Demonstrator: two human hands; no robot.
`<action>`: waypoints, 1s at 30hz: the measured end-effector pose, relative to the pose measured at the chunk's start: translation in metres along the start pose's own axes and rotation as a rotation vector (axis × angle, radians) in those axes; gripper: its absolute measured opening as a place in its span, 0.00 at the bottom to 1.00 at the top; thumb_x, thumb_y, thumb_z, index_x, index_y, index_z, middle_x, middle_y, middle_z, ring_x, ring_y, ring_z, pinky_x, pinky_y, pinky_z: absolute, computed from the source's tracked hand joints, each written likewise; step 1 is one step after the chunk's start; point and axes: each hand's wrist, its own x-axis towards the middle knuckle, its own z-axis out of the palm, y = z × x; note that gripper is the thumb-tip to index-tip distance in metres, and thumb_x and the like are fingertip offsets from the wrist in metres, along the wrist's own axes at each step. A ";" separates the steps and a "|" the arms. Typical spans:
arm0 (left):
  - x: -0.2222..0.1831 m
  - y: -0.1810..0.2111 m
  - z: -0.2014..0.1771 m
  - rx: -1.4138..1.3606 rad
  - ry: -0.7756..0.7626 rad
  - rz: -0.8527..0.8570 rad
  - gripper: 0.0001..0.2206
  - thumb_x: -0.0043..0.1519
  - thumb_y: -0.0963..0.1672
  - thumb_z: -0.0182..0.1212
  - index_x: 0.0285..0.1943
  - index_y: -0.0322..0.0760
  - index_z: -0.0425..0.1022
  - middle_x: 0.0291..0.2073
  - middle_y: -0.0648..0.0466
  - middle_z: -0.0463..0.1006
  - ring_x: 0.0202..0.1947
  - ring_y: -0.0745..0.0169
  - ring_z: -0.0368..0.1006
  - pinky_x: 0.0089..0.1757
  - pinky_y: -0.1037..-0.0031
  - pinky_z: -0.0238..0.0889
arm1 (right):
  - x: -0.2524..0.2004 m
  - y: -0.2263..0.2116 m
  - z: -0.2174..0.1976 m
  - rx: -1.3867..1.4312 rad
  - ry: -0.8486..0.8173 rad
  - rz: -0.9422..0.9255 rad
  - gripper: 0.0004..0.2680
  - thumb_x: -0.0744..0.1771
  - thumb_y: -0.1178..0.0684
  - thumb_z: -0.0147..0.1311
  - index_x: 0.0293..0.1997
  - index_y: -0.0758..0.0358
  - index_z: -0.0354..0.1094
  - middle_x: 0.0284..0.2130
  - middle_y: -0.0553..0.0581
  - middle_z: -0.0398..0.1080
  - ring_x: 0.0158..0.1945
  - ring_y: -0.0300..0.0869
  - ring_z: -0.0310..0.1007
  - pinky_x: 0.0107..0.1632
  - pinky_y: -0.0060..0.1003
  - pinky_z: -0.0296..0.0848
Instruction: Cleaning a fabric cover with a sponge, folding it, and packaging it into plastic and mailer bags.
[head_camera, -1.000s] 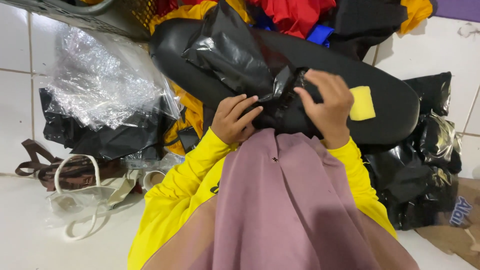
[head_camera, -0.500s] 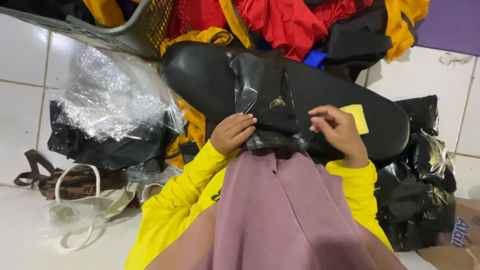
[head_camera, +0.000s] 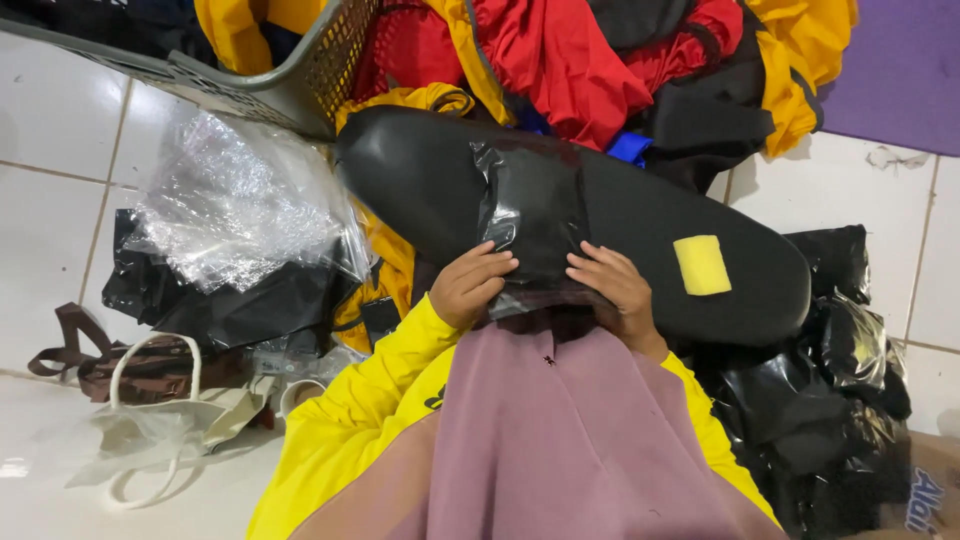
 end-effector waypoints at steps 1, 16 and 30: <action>-0.007 -0.003 0.002 -0.001 -0.004 -0.003 0.08 0.72 0.41 0.51 0.39 0.35 0.71 0.47 0.45 0.85 0.46 0.47 0.82 0.55 0.55 0.72 | -0.003 0.004 -0.001 0.002 0.001 0.004 0.06 0.69 0.54 0.57 0.46 0.57 0.81 0.48 0.55 0.80 0.58 0.56 0.76 0.63 0.50 0.68; -0.015 -0.010 0.005 0.040 -0.124 -0.797 0.08 0.72 0.41 0.46 0.51 0.34 0.73 0.29 0.39 0.79 0.32 0.35 0.78 0.35 0.55 0.72 | -0.041 0.069 0.052 0.017 0.008 0.337 0.02 0.69 0.61 0.56 0.41 0.63 0.76 0.26 0.60 0.76 0.32 0.54 0.79 0.35 0.44 0.74; 0.046 0.009 0.038 0.531 -0.607 -0.198 0.26 0.68 0.49 0.60 0.77 0.46 0.62 0.77 0.48 0.56 0.76 0.39 0.51 0.69 0.44 0.44 | 0.006 0.027 0.050 -0.443 -0.344 0.609 0.12 0.64 0.59 0.52 0.51 0.66 0.73 0.31 0.69 0.77 0.37 0.66 0.78 0.36 0.58 0.74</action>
